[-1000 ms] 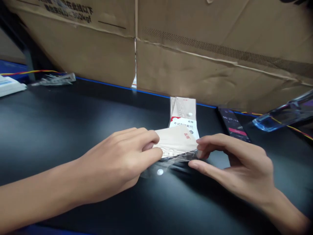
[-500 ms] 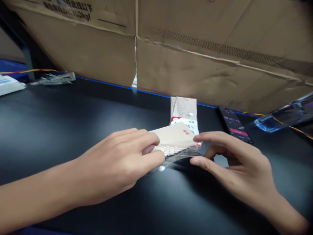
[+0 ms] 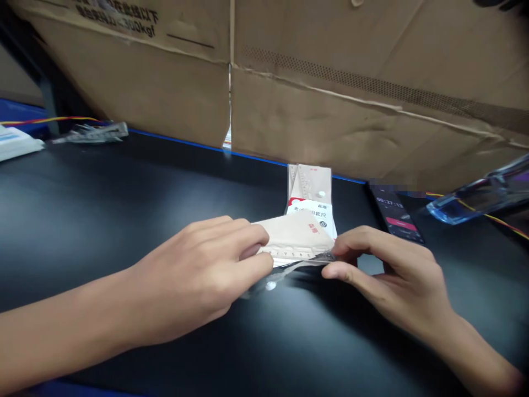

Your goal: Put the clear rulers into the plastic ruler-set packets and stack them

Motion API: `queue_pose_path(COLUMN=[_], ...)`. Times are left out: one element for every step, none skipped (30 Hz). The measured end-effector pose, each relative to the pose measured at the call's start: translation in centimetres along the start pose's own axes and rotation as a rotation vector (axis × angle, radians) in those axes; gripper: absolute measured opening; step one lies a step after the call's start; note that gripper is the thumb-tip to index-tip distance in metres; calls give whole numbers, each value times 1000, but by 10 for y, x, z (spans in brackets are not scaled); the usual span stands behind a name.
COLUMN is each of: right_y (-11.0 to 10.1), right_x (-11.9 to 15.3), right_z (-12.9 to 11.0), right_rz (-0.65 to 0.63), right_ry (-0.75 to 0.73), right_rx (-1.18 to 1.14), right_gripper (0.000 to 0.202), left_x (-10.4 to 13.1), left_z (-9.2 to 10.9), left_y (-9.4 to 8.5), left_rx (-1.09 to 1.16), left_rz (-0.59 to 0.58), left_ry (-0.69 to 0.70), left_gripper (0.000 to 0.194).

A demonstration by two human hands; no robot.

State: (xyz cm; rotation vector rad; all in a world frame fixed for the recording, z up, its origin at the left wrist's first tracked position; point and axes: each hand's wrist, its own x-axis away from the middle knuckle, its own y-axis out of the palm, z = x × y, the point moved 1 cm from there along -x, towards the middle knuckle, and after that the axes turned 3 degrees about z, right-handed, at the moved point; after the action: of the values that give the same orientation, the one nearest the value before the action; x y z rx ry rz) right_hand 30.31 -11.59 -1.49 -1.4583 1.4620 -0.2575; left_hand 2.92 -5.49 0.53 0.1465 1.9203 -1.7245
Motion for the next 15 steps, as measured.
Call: queue_pose_path(right_y=[0, 0, 0, 1, 1, 1, 2, 3, 3, 4, 4, 4, 4, 3, 3], right_x=[1, 1, 2, 2, 2, 2, 2, 1, 1, 0, 0, 0, -1, -1, -1], right_z=[-1, -1, -1, -1, 0, 1, 2, 4, 5, 6, 6, 6, 6, 5, 5], right_rz=[-13, -16, -6, 10, 29, 42, 50, 51, 49, 46, 52, 71, 107, 154, 213], right_ry=[-6, -6, 5, 28, 65, 113, 167, 219, 262, 290, 305, 307, 297, 285, 274], right_rx=[-15, -29, -37, -47, -64, -91, -129, -174, -223, -273, -320, -366, -419, -474, -526], right_gripper=[16, 18, 20, 22, 24, 26, 28, 29, 31, 32, 34, 37, 39, 40, 41], left_x=[0, 0, 0, 1, 1, 1, 1, 1, 1, 1, 0, -1, -2, -3, -4], left_z=[0, 0, 1, 1, 2, 2, 2, 2, 2, 0, -3, -6, -11, -17, -23], left_y=[0, -1, 0, 0, 1, 1, 1, 1, -1, -3, -7, -11, -15, -19, -23], left_rx=[0, 1, 5, 12, 25, 41, 59, 78, 108, 157, 222, 304, 395, 488, 582], left_rz=[5, 10, 12, 15, 12, 7, 7, 12, 13, 21, 28, 34, 37, 25, 10], left_ry=[-2, -2, -1, 2, 5, 7, 7, 4, -10, -39, -88, -158, -253, -365, -485], left_gripper=[43, 42, 41, 40, 39, 37, 36, 36, 36, 36, 35, 33, 29, 24, 22])
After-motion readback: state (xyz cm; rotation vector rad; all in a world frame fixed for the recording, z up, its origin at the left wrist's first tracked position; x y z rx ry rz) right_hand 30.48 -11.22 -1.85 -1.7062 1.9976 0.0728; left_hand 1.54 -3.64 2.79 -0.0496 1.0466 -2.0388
